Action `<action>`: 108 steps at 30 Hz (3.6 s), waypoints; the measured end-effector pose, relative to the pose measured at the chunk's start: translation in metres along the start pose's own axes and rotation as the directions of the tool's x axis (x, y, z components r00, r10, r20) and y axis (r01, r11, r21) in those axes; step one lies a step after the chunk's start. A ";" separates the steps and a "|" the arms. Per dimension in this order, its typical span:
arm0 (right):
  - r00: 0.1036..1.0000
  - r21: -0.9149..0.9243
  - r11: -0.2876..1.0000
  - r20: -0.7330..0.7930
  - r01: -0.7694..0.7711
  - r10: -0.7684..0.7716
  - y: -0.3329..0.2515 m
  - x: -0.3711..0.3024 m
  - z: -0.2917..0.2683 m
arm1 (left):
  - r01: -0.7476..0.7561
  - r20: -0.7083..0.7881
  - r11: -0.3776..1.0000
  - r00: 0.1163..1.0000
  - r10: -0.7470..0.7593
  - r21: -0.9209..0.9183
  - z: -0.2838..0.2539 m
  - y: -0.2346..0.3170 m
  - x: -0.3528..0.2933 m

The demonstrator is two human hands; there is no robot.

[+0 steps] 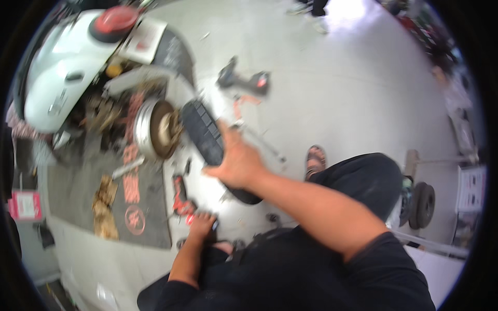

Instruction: The person removes red protective wrapping from a new scooter tire, then fits the tire onto a metal rim. They use a tire lever to pry the tire bead over the rim edge and secure it in place.

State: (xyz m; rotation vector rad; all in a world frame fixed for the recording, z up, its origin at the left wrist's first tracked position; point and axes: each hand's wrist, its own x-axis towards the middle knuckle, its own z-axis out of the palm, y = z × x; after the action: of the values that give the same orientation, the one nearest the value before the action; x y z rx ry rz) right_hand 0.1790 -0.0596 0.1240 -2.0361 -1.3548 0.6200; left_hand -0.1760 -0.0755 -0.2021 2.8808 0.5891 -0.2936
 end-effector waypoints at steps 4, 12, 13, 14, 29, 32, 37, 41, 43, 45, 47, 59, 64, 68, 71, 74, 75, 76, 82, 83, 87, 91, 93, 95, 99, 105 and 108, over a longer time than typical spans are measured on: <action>0.997 0.132 0.990 -0.054 -0.045 0.053 0.014 -0.005 -0.007 | 0.412 0.242 0.883 0.901 -0.360 -0.225 -0.075 -0.012 0.036; 0.996 0.111 0.992 0.079 -0.054 0.045 -0.013 0.005 -0.014 | -0.197 -0.613 0.599 0.456 -0.645 -0.776 -0.534 0.021 0.125; 0.999 0.066 0.997 -0.030 -0.030 0.032 0.006 0.006 -0.002 | -0.369 -0.548 0.410 0.633 -0.547 -0.834 -0.568 0.081 0.160; 0.996 0.083 0.993 0.018 -0.084 0.082 0.010 0.007 -0.026 | -0.429 -0.522 0.304 0.761 -0.385 -0.851 -0.591 0.137 0.195; 0.978 0.022 0.986 0.132 -0.167 0.163 0.053 0.030 -0.072 | -0.385 -0.686 0.683 0.689 -0.235 -0.620 -0.392 0.158 0.168; 0.992 -0.061 0.994 0.089 -0.088 0.093 0.025 0.026 -0.065 | 0.289 -0.131 0.451 0.705 -0.697 -0.845 -0.261 0.096 0.153; 0.983 0.014 0.987 -0.096 0.157 -0.155 -0.003 0.001 -0.016 | 0.406 0.151 0.599 0.891 -0.429 -0.690 -0.130 0.082 0.236; 0.995 -0.032 0.995 -0.039 0.094 -0.095 0.006 -0.005 -0.015 | 0.474 0.304 0.676 0.881 -0.364 -0.564 -0.163 0.077 0.254; 0.997 -0.009 0.998 -0.030 0.069 -0.069 0.010 0.001 -0.021 | 0.479 0.317 0.706 0.877 -0.360 -0.522 -0.177 0.075 0.259; 0.999 0.048 0.999 -0.027 0.022 -0.021 0.005 0.006 -0.024 | 0.500 0.254 0.719 0.865 -0.432 -0.482 -0.176 0.084 0.256; 0.997 0.002 0.998 -0.019 0.070 -0.070 0.000 0.006 -0.015 | 0.506 0.212 0.756 0.862 -0.460 -0.416 -0.138 0.088 0.276; 0.998 -0.003 0.998 0.045 0.055 -0.054 0.003 0.039 -0.032 | 0.472 -0.043 0.591 0.757 -0.652 -0.654 -0.174 0.063 0.216; 0.984 0.030 0.998 0.171 -0.058 0.052 0.021 0.038 -0.061 | 0.612 0.481 0.705 0.768 -0.423 -0.357 -0.222 0.024 0.148; 0.968 -0.329 0.917 0.179 0.227 -0.175 -0.014 0.033 -0.051 | 0.359 -0.214 0.761 0.816 -0.537 -0.540 -0.193 0.032 0.210; 0.972 -0.324 0.920 0.157 0.220 -0.178 -0.048 0.030 -0.032 | 0.577 -0.289 0.789 0.734 -0.614 -0.212 -0.196 0.020 0.247; 0.991 -0.265 0.959 0.112 0.102 -0.074 -0.040 0.030 -0.018 | 0.482 -0.212 0.875 0.860 -0.464 0.041 -0.205 -0.006 0.259; 0.993 -0.250 0.966 0.118 0.059 -0.030 -0.047 0.032 -0.016 | 0.446 -0.178 0.889 0.888 -0.424 0.107 -0.203 -0.020 0.260; 0.994 -0.244 0.969 0.109 0.042 -0.016 -0.054 0.035 -0.017 | 0.425 -0.218 0.892 0.895 -0.389 0.153 -0.202 -0.033 0.259; 0.992 -0.072 0.997 0.124 -0.013 0.022 0.017 0.025 -0.072 | 0.277 -0.571 0.961 0.789 -0.228 -0.002 -0.236 -0.003 0.247; 0.984 -0.062 0.997 0.165 -0.054 0.063 0.006 0.008 -0.080 | 0.299 -0.590 0.947 0.746 -0.309 -0.119 -0.225 0.008 0.247; 0.996 -0.166 0.984 -0.081 -0.059 0.046 0.008 -0.008 -0.084 | 0.149 -0.392 0.982 0.901 -0.183 -0.116 -0.256 0.048 0.265; 0.976 -0.332 0.921 -0.143 -0.204 0.165 -0.005 0.025 -0.070 | 0.243 -0.296 0.970 0.927 -0.229 0.011 -0.255 0.061 0.290; 0.964 -0.362 0.894 -0.119 -0.265 0.238 -0.010 0.030 -0.070 | 0.295 -0.310 0.956 0.910 -0.277 0.012 -0.252 0.063 0.297; 0.947 -0.350 0.882 -0.167 -0.316 0.273 -0.010 0.034 -0.067 | 0.322 -0.275 0.947 0.910 -0.311 -0.005 -0.252 0.056 0.305; 0.936 -0.321 0.886 -0.226 -0.334 0.271 -0.015 0.041 -0.051 | 0.439 -0.027 0.895 0.896 -0.442 -0.083 -0.249 0.056 0.332; 0.918 -0.322 0.866 -0.241 -0.383 0.316 -0.022 0.061 -0.050 | 0.335 -0.201 0.670 0.782 -0.590 -0.663 -0.225 0.060 0.335; 0.901 -0.319 0.851 -0.268 -0.417 0.341 -0.016 0.073 -0.055 | 0.233 -0.534 0.877 0.718 -0.446 -0.420 -0.225 0.076 0.315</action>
State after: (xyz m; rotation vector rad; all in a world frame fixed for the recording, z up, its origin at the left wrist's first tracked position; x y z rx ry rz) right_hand 0.2326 0.0006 0.1701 -2.6330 -1.0047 0.3165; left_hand 0.1734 0.0205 -0.0469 2.4723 1.1659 0.6890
